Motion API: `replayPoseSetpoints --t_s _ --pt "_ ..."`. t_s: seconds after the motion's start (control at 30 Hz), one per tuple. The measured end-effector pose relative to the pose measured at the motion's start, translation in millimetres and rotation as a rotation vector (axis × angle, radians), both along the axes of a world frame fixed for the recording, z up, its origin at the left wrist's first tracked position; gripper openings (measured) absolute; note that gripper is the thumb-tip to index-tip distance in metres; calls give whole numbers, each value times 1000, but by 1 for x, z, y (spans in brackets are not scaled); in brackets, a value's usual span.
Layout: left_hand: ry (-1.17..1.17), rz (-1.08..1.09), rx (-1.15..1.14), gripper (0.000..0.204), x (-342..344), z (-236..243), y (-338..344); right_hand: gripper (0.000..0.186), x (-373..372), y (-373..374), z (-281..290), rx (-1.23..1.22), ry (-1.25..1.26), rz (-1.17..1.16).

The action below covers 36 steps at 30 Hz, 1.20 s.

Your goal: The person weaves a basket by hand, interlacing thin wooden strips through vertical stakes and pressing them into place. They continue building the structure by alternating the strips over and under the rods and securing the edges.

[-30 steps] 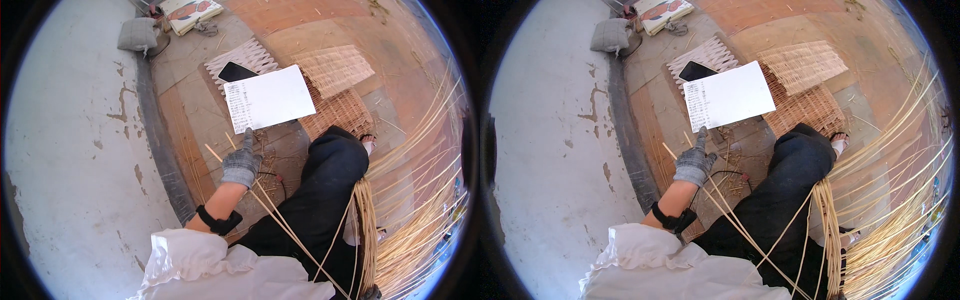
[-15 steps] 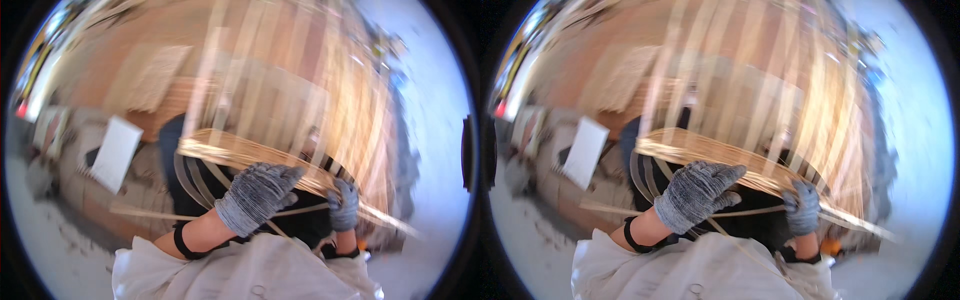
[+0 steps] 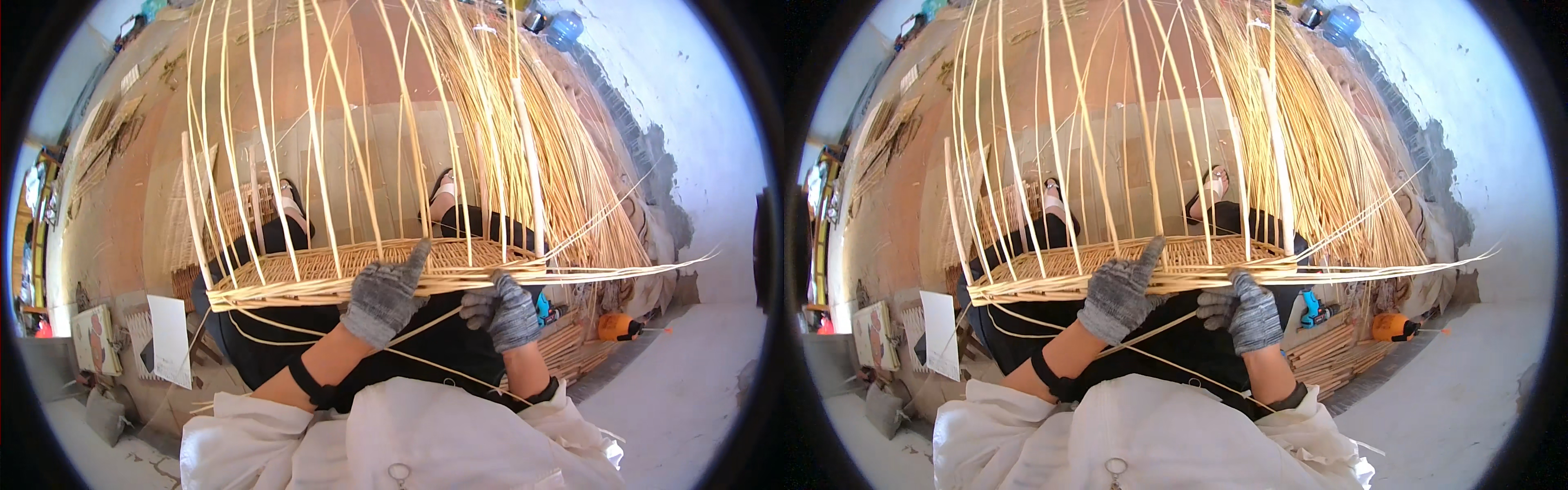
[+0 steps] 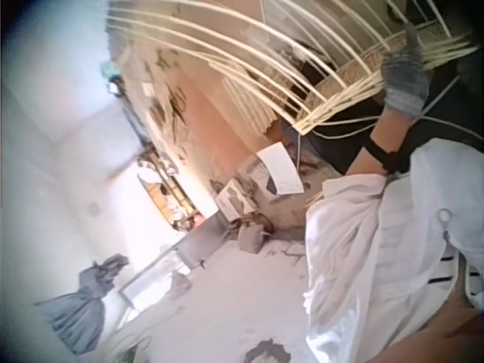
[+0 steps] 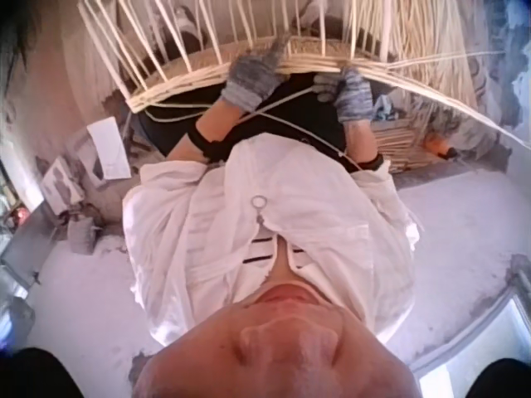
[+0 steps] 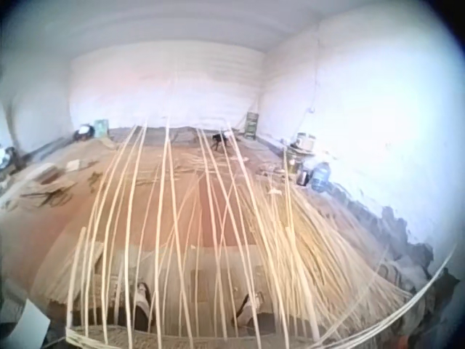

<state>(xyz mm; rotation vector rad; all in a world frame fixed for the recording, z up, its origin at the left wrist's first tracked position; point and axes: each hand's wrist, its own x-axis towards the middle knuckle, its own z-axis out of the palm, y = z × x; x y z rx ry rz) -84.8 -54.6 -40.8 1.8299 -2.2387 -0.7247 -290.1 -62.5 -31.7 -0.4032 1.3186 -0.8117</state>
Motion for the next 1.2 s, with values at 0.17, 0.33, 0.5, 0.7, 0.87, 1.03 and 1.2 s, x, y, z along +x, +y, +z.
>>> replayPoseSetpoints --t_s 0.17,0.33,0.5,0.7,0.87,1.03,1.2 --pt "75 -29 -378 78 -2 -12 0 66 -12 -1 36 285 154 363" --pt "80 -20 -354 68 -6 -17 5 62 -2 -5 21 182 -49 168" --pt "14 -28 -308 70 -5 -8 2 31 2 -5 27 -517 200 5" --pt "-231 -53 -27 81 -22 6 -4 25 24 -127 70 -702 419 436" --pt "-489 72 -181 78 -42 10 -15 69 99 -191 45 -882 1377 1033" --pt "-465 -124 -331 56 -51 -5 -26 64 26 -129 70 -887 536 763" --pt "-220 -217 -191 50 -54 -21 -27 24 -67 -16 72 -704 837 424"
